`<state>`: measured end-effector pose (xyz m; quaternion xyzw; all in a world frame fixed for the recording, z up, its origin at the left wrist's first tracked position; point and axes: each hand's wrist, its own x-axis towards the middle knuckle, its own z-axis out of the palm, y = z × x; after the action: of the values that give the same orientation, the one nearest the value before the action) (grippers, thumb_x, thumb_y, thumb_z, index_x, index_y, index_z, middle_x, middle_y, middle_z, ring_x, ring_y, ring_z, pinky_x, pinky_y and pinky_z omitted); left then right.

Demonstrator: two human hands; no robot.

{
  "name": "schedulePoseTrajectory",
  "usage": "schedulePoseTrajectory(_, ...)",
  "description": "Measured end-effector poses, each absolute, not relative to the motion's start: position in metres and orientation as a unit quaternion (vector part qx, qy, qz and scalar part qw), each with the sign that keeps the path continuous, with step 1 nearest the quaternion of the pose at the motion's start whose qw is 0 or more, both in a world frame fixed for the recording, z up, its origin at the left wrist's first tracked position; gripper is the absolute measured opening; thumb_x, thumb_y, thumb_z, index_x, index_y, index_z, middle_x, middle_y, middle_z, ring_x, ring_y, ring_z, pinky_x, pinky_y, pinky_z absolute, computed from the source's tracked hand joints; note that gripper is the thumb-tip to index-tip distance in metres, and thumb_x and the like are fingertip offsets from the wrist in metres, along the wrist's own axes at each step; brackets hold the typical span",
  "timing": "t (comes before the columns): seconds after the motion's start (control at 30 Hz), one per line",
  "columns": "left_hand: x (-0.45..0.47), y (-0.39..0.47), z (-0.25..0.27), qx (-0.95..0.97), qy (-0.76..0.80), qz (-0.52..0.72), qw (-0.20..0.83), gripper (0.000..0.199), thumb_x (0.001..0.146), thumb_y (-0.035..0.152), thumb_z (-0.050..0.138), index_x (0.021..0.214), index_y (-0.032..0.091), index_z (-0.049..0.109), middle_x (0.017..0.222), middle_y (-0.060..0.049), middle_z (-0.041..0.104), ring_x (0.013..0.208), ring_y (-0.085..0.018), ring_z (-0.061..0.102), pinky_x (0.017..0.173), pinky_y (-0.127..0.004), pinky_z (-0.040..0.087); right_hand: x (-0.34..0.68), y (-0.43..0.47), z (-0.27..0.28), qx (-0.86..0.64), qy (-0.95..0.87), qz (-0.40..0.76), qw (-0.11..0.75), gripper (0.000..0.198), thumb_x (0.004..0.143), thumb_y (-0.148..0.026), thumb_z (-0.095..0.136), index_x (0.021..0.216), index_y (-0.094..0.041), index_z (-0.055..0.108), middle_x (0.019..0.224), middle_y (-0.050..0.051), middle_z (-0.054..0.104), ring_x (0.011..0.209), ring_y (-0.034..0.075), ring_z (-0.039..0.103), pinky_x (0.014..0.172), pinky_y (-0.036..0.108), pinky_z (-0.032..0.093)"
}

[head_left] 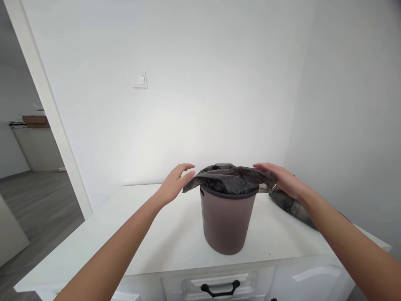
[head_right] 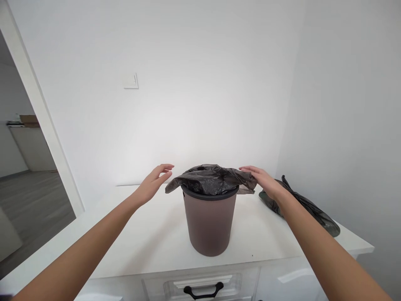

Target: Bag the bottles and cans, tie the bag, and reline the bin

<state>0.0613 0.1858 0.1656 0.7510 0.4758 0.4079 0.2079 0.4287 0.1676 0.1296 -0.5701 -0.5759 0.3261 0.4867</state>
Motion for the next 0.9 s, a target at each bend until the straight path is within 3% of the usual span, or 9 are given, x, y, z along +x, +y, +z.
schedulePoseTrajectory(0.13, 0.076, 0.174, 0.172, 0.817, 0.401, 0.337, 0.241, 0.027, 0.085, 0.053, 0.065, 0.095, 0.028, 0.070, 0.110, -0.004, 0.071, 0.106, -0.027, 0.065, 0.095, -0.041, 0.052, 0.423, 0.137, 0.143, -0.521, -0.660, 0.320, 0.437, 0.042, 0.080, -0.063, 0.067, 0.098, -0.026, 0.075, 0.124, 0.007, 0.072, 0.120, 0.031, 0.063, 0.101, 0.039, 0.052)
schedulePoseTrajectory(0.27, 0.074, 0.167, 0.164, 0.852, 0.346, 0.320, 0.226, 0.016, 0.089, 0.040, 0.060, 0.100, 0.029, 0.065, 0.106, -0.003, 0.070, 0.101, -0.024, 0.065, 0.086, -0.036, 0.053, 0.415, 0.102, 0.146, -0.548, -0.693, 0.177, 0.433, 0.035, 0.080, -0.062, 0.069, 0.081, -0.028, 0.073, 0.123, 0.006, 0.070, 0.114, 0.032, 0.063, 0.100, 0.044, 0.051)
schedulePoseTrajectory(0.37, 0.061, 0.156, 0.147, 0.889, 0.322, 0.285, 0.158, 0.018, 0.091, 0.031, 0.056, 0.107, 0.031, 0.066, 0.108, -0.002, 0.071, 0.098, -0.022, 0.066, 0.085, -0.034, 0.052, 0.418, 0.077, 0.132, -0.542, -0.708, 0.090, 0.442, 0.032, 0.087, -0.061, 0.061, 0.086, -0.032, 0.074, 0.131, 0.007, 0.066, 0.119, 0.033, 0.062, 0.098, 0.046, 0.053)
schedulePoseTrajectory(0.47, 0.046, 0.143, 0.128, 0.936, 0.281, 0.203, 0.067, 0.024, 0.094, 0.025, 0.053, 0.110, 0.033, 0.069, 0.105, -0.001, 0.073, 0.093, -0.021, 0.068, 0.086, -0.034, 0.051, 0.435, 0.058, 0.105, -0.523, -0.773, 0.047, 0.355, 0.025, 0.090, -0.053, 0.060, 0.089, -0.035, 0.077, 0.139, 0.006, 0.063, 0.126, 0.034, 0.061, 0.102, 0.049, 0.053)
schedulePoseTrajectory(0.53, 0.040, 0.134, 0.117, 0.953, 0.250, 0.174, 0.009, 0.025, 0.096, 0.024, 0.053, 0.113, 0.034, 0.069, 0.103, -0.001, 0.075, 0.088, -0.020, 0.069, 0.083, -0.033, 0.052, 0.447, 0.049, 0.086, -0.521, -0.798, 0.024, 0.302, 0.023, 0.091, -0.048, 0.062, 0.105, -0.039, 0.078, 0.143, 0.005, 0.061, 0.129, 0.035, 0.060, 0.100, 0.049, 0.056)
schedulePoseTrajectory(0.67, 0.044, 0.120, 0.093, 0.916, 0.240, 0.320, -0.025, 0.021, 0.100, 0.025, 0.052, 0.112, 0.027, 0.070, 0.100, -0.005, 0.075, 0.088, -0.019, 0.069, 0.081, -0.032, 0.054, 0.446, 0.046, 0.070, -0.511, -0.771, -0.022, 0.380, 0.045, 0.098, -0.040, 0.057, 0.143, -0.043, 0.058, 0.147, 0.002, 0.060, 0.134, 0.031, 0.058, 0.103, 0.044, 0.057)
schedulePoseTrajectory(0.77, 0.047, 0.116, 0.055, 0.834, 0.326, 0.444, 0.022, 0.022, 0.102, 0.030, 0.048, 0.111, 0.024, 0.067, 0.104, -0.008, 0.073, 0.097, -0.021, 0.068, 0.078, -0.031, 0.056, 0.412, 0.063, 0.078, -0.473, -0.744, -0.040, 0.471, 0.044, 0.101, -0.037, 0.054, 0.145, -0.041, 0.055, 0.147, 0.000, 0.060, 0.137, 0.028, 0.055, 0.112, 0.046, 0.050)
schedulePoseTrajectory(0.87, 0.037, 0.120, -0.004, 0.757, 0.482, 0.439, 0.049, 0.035, 0.103, 0.043, 0.041, 0.118, 0.024, 0.066, 0.121, -0.010, 0.070, 0.113, -0.027, 0.066, 0.066, -0.031, 0.056, 0.368, 0.083, 0.089, -0.441, -0.773, -0.064, 0.451, 0.043, 0.103, -0.035, 0.052, 0.146, -0.038, 0.055, 0.147, 0.001, 0.060, 0.139, 0.028, 0.053, 0.119, 0.055, 0.040)
schedulePoseTrajectory(0.9, 0.030, 0.123, -0.025, 0.744, 0.518, 0.420, 0.034, 0.040, 0.102, 0.045, 0.038, 0.124, 0.025, 0.065, 0.124, -0.010, 0.070, 0.116, -0.028, 0.065, 0.073, -0.035, 0.058, 0.356, 0.087, 0.091, -0.435, -0.783, -0.082, 0.438, 0.042, 0.103, -0.035, 0.051, 0.145, -0.037, 0.055, 0.146, 0.002, 0.061, 0.138, 0.028, 0.054, 0.123, 0.059, 0.033)
